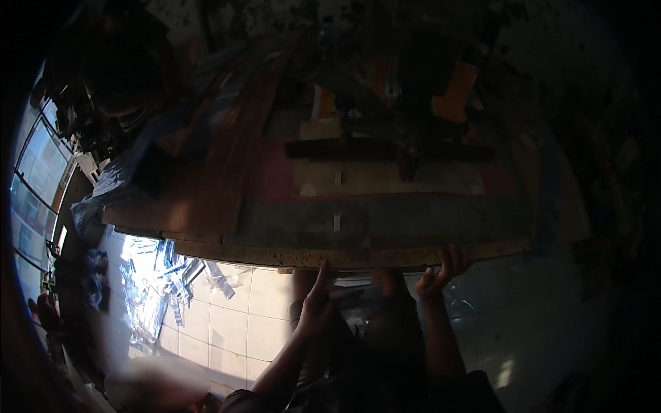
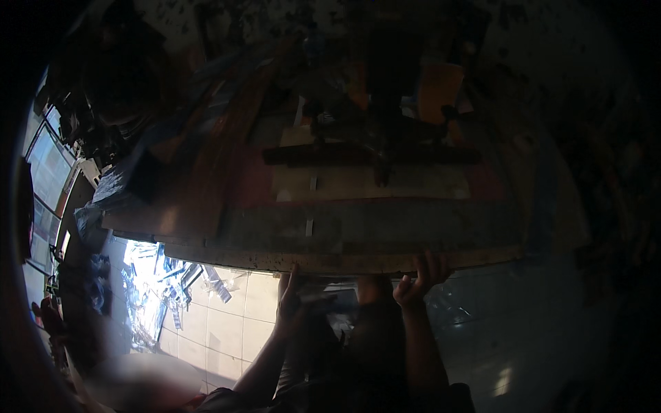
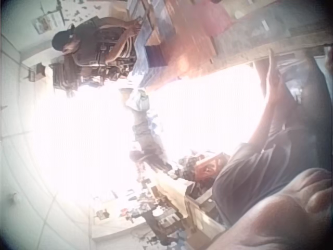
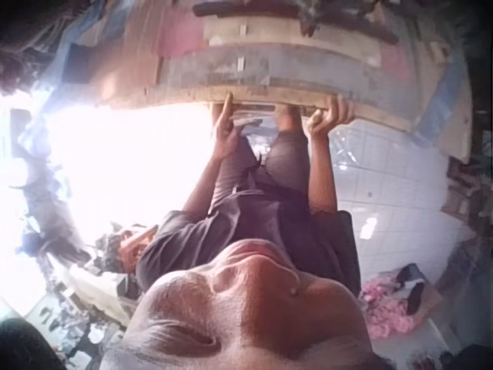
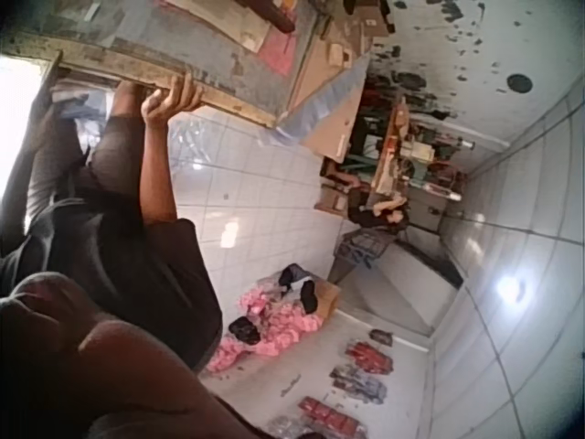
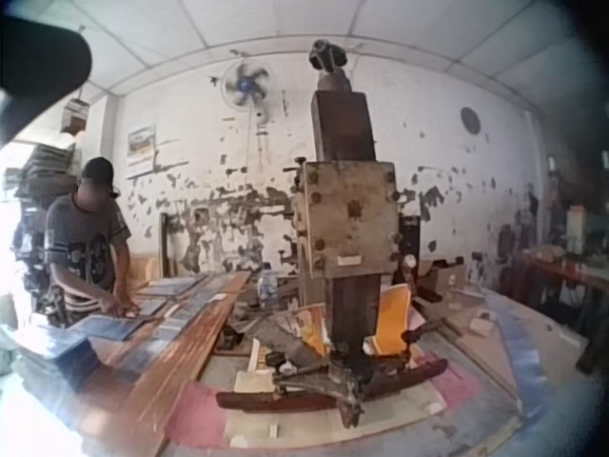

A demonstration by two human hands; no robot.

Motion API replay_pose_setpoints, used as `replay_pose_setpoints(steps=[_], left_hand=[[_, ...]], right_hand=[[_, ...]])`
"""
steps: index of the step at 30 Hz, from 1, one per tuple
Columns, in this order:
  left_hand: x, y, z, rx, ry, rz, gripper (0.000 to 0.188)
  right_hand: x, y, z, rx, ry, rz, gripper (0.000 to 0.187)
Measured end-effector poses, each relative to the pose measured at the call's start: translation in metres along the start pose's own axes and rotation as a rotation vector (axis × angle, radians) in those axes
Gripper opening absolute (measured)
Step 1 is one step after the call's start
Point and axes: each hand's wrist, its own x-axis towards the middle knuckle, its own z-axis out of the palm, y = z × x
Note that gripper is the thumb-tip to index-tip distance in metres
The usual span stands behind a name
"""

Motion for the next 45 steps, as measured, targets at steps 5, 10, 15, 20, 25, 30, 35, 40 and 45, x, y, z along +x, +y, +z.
replay_pose_setpoints(steps=[5, 10, 15, 20, 25, 30, 35, 40, 45], left_hand=[[0.0, 0.004, 0.003, -0.076, -0.038, -0.03, 0.088], [0.003, 0.009, 0.006, -0.116, -0.062, -0.028, 0.087], [0.002, 0.007, 0.009, -0.113, -0.07, -0.04, 0.087], [0.003, 0.001, 0.01, -0.209, -0.072, -0.072, 0.088], [0.003, 0.006, 0.006, -0.112, -0.092, -0.078, 0.088], [-0.006, -0.01, 0.014, -0.317, -0.044, -0.148, 0.087], [-0.013, -0.022, 0.017, -0.468, -0.035, -0.188, 0.088], [-0.013, -0.017, 0.016, -0.403, -0.029, -0.233, 0.088], [-0.016, -0.043, 0.02, -0.497, -0.034, -0.247, 0.089]], right_hand=[[-0.017, 0.015, 0.006, -0.081, 0.014, -0.033, 0.049], [-0.017, 0.017, 0.009, -0.068, 0.032, -0.037, 0.048], [-0.02, 0.017, 0.012, -0.08, 0.049, -0.027, 0.049], [-0.017, 0.015, 0.011, -0.07, 0.028, -0.026, 0.049], [-0.015, 0.012, 0.005, -0.042, -0.016, 0.0, 0.05], [-0.01, 0.002, -0.002, -0.076, -0.061, 0.032, 0.05], [-0.011, 0.001, 0.001, -0.037, -0.005, 0.053, 0.049], [-0.008, -0.005, -0.006, -0.044, -0.046, 0.048, 0.05], [0.002, -0.014, -0.017, -0.02, -0.087, 0.056, 0.05]])
